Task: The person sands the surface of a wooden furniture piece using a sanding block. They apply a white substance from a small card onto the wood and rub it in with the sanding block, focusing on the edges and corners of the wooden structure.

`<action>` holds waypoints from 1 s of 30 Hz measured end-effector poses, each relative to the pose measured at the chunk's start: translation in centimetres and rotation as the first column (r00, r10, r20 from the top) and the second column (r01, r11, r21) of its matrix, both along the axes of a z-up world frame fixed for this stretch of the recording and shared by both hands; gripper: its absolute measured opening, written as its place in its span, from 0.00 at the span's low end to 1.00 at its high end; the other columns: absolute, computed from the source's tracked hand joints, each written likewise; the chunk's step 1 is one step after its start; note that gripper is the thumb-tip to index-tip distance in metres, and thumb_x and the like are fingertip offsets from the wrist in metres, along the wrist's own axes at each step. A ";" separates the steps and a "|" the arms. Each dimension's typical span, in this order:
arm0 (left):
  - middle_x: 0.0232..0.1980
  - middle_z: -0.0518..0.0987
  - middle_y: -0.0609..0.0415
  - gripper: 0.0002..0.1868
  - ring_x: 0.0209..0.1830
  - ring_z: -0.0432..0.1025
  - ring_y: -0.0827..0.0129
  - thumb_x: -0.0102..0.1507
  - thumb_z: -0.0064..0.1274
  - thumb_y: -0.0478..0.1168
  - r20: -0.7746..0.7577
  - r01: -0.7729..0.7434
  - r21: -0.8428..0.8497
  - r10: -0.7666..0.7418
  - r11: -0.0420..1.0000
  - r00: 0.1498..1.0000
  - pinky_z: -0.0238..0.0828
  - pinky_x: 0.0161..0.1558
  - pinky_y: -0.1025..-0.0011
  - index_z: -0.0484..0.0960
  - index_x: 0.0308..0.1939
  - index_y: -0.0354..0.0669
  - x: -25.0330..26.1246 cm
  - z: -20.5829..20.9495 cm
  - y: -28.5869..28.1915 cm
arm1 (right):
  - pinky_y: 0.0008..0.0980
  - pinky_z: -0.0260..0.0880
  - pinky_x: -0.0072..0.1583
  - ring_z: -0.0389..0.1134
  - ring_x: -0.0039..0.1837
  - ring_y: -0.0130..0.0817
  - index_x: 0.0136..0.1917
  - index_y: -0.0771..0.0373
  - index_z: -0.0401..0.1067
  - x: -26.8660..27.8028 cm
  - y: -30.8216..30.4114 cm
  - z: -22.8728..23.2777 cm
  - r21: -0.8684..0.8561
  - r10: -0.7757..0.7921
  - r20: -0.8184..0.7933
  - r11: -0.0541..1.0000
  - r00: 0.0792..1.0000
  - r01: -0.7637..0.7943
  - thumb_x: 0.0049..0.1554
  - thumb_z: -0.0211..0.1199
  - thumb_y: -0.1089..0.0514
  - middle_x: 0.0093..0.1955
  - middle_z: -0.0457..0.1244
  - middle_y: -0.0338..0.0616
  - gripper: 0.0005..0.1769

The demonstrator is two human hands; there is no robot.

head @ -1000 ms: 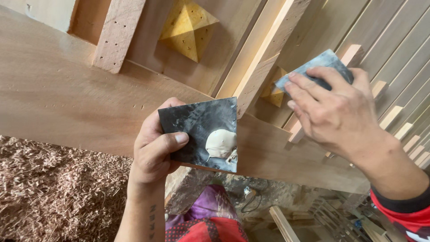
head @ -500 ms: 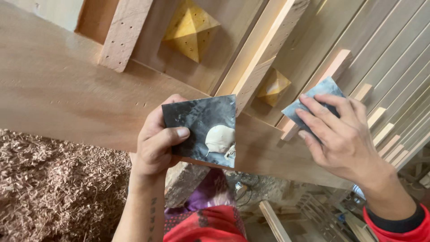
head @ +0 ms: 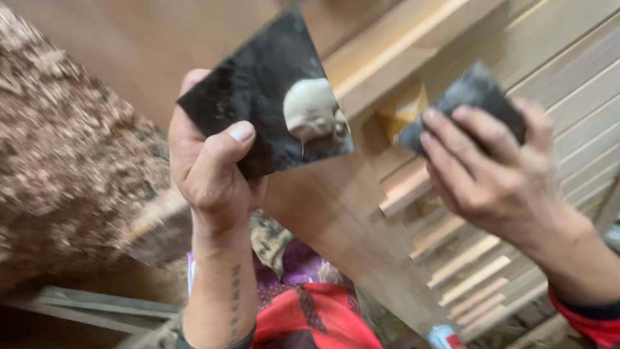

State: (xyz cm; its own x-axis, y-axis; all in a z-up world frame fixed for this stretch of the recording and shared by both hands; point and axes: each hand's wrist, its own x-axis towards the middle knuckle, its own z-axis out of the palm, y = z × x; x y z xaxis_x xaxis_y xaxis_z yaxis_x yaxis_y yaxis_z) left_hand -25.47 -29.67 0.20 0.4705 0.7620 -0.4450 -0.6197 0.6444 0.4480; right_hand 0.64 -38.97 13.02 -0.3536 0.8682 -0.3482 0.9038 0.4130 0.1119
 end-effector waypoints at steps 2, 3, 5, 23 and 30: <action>0.47 0.77 0.47 0.12 0.44 0.70 0.70 0.67 0.48 0.31 -0.019 -0.189 -0.005 0.189 0.982 0.982 0.69 0.55 0.74 0.71 0.54 0.29 1.2 0.1 -3.4 | 0.49 0.57 0.66 0.66 0.63 0.36 0.50 0.59 0.83 0.6 -0.5 -0.1 0.004 0.053 0.026 0.999 0.998 -0.053 0.52 0.68 0.53 0.60 0.73 0.39 0.13; 0.48 0.77 0.48 0.14 0.46 0.71 0.70 0.65 0.48 0.31 -0.083 -0.249 0.004 0.249 0.968 0.965 0.69 0.58 0.74 0.71 0.54 0.29 1.7 0.6 -4.7 | 0.49 0.57 0.66 0.66 0.63 0.35 0.49 0.59 0.83 0.6 -0.4 -0.5 0.019 0.079 0.026 0.997 0.997 -0.080 0.52 0.68 0.54 0.60 0.73 0.39 0.12; 0.49 0.77 0.49 0.14 0.48 0.70 0.71 0.66 0.49 0.31 -0.180 -0.291 0.048 0.295 0.955 0.938 0.68 0.59 0.74 0.70 0.55 0.30 1.6 1.0 -6.5 | 0.48 0.56 0.65 0.65 0.63 0.34 0.50 0.58 0.84 0.7 0.2 -1.0 0.036 0.142 0.043 0.989 0.989 -0.144 0.51 0.69 0.54 0.60 0.73 0.37 0.13; 0.50 0.77 0.52 0.12 0.47 0.68 0.77 0.72 0.47 0.29 -0.169 -0.190 0.202 0.225 0.961 0.960 0.66 0.56 0.79 0.70 0.59 0.31 1.5 1.6 -6.2 | 0.51 0.61 0.60 0.65 0.61 0.37 0.54 0.60 0.81 -1.3 2.5 0.1 -0.090 0.191 0.103 0.979 0.976 -0.182 0.53 0.70 0.54 0.61 0.71 0.42 0.17; 0.50 0.78 0.52 0.13 0.46 0.69 0.78 0.71 0.46 0.30 -0.210 -0.101 0.235 0.152 0.967 0.966 0.69 0.57 0.78 0.69 0.59 0.31 1.3 3.6 -3.3 | 0.55 0.60 0.60 0.66 0.60 0.36 0.53 0.60 0.80 -2.2 1.1 0.1 -0.156 0.176 0.158 0.976 0.972 -0.152 0.49 0.70 0.54 0.61 0.71 0.40 0.17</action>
State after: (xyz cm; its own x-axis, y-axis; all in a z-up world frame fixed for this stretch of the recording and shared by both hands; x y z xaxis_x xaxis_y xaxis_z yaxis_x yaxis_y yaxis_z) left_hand -24.16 -33.01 3.82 0.2708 0.8998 -0.3422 -0.5565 0.4364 0.7070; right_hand -1.52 -37.91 13.08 -0.4121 0.7404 -0.5311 0.7952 0.5768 0.1870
